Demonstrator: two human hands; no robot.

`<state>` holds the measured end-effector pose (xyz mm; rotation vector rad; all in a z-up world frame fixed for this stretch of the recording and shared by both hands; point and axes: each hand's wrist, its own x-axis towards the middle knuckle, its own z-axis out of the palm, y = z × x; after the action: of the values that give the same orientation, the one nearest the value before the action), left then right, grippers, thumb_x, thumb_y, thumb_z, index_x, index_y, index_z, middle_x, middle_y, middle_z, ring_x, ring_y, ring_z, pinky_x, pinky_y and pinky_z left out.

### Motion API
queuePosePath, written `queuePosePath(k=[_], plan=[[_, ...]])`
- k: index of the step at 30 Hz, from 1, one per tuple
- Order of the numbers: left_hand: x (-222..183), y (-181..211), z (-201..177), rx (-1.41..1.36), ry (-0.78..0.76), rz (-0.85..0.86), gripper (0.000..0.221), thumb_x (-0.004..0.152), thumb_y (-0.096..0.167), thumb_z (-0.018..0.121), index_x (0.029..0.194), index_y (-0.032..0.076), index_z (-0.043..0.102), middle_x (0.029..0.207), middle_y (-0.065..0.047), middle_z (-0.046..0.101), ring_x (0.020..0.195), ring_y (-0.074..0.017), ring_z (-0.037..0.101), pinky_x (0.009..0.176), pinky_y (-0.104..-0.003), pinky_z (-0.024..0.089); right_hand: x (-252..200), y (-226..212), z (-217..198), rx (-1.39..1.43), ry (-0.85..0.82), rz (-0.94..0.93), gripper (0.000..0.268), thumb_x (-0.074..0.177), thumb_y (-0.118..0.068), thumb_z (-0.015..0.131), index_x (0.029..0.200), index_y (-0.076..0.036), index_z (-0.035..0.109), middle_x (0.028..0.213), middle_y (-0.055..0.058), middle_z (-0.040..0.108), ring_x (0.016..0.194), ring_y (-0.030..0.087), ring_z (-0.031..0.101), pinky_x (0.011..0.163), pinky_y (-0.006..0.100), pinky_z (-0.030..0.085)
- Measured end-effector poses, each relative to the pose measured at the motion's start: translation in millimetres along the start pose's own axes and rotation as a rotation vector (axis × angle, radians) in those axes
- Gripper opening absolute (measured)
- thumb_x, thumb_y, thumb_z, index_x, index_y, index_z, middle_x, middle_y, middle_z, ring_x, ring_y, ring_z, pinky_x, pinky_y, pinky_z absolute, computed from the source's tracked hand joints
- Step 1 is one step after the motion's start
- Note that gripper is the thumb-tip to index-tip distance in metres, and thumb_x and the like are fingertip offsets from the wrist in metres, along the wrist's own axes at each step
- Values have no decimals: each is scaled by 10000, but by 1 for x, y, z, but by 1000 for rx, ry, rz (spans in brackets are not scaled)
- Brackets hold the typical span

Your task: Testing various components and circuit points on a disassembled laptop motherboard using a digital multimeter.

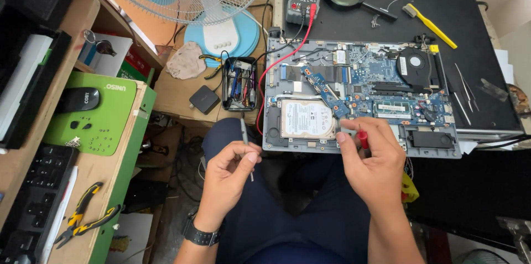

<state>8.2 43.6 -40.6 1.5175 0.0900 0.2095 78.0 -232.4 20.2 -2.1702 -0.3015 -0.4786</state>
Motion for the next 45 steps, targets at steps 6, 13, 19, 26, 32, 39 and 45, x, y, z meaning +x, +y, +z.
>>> queuePosePath(k=[6, 13, 19, 26, 32, 39, 45], plan=[[1, 5, 2, 18, 36, 34, 289, 1157, 293, 672, 937, 137, 775, 986, -35, 806, 957, -153, 768, 798, -299, 655, 0, 5, 0, 5, 11, -21, 244, 1083, -152, 829, 861, -62, 783, 1143, 90, 766, 760, 135, 607, 703, 292, 474], [1, -3, 3, -57, 77, -25, 370, 1109, 132, 722, 1474, 67, 724, 1210, -138, 832, 949, -207, 850, 783, -297, 679, 3, -2, 0, 39, 48, -40, 98, 1087, -108, 816, 1016, -43, 832, 1083, 88, 790, 871, 163, 702, 721, 286, 550], [3, -4, 3, -132, 114, -57, 477, 1121, 31, 627, 1597, 65, 625, 1412, -194, 717, 988, -278, 874, 813, -332, 705, 4, -3, -2, 54, 36, -46, 100, 1078, -75, 797, 988, -45, 829, 1072, 80, 784, 824, 148, 678, 691, 278, 525], [3, -6, 5, -163, 83, -17, 263, 1129, -19, 654, 1353, 29, 784, 1153, -88, 641, 934, -234, 801, 853, -357, 700, 4, -1, -1, 59, 42, -45, 78, 1057, -71, 806, 988, -63, 842, 1063, 78, 797, 886, 157, 724, 712, 277, 544], [2, 2, 8, -83, 101, -15, 207, 1093, 24, 723, 1281, 41, 808, 1102, -66, 660, 915, -195, 785, 843, -333, 721, 4, -3, -1, 64, 39, -47, 82, 1054, -59, 806, 980, -65, 841, 1060, 80, 792, 874, 153, 714, 710, 272, 543], [5, 5, 7, -79, 134, -73, 261, 1122, 154, 698, 1302, 15, 826, 1237, -99, 705, 935, -196, 804, 788, -316, 693, 11, 0, -7, 19, -35, 5, 113, 1049, -160, 828, 1152, -122, 854, 1176, 36, 826, 787, 133, 685, 778, 308, 570], [11, 11, 14, -153, 108, 18, 382, 1149, 139, 641, 1481, -1, 769, 1337, -155, 729, 988, -202, 799, 784, -296, 665, 56, -18, -10, -110, -120, -122, 191, 1080, -171, 816, 1247, -84, 853, 1197, 89, 783, 820, 230, 709, 850, 392, 589]])
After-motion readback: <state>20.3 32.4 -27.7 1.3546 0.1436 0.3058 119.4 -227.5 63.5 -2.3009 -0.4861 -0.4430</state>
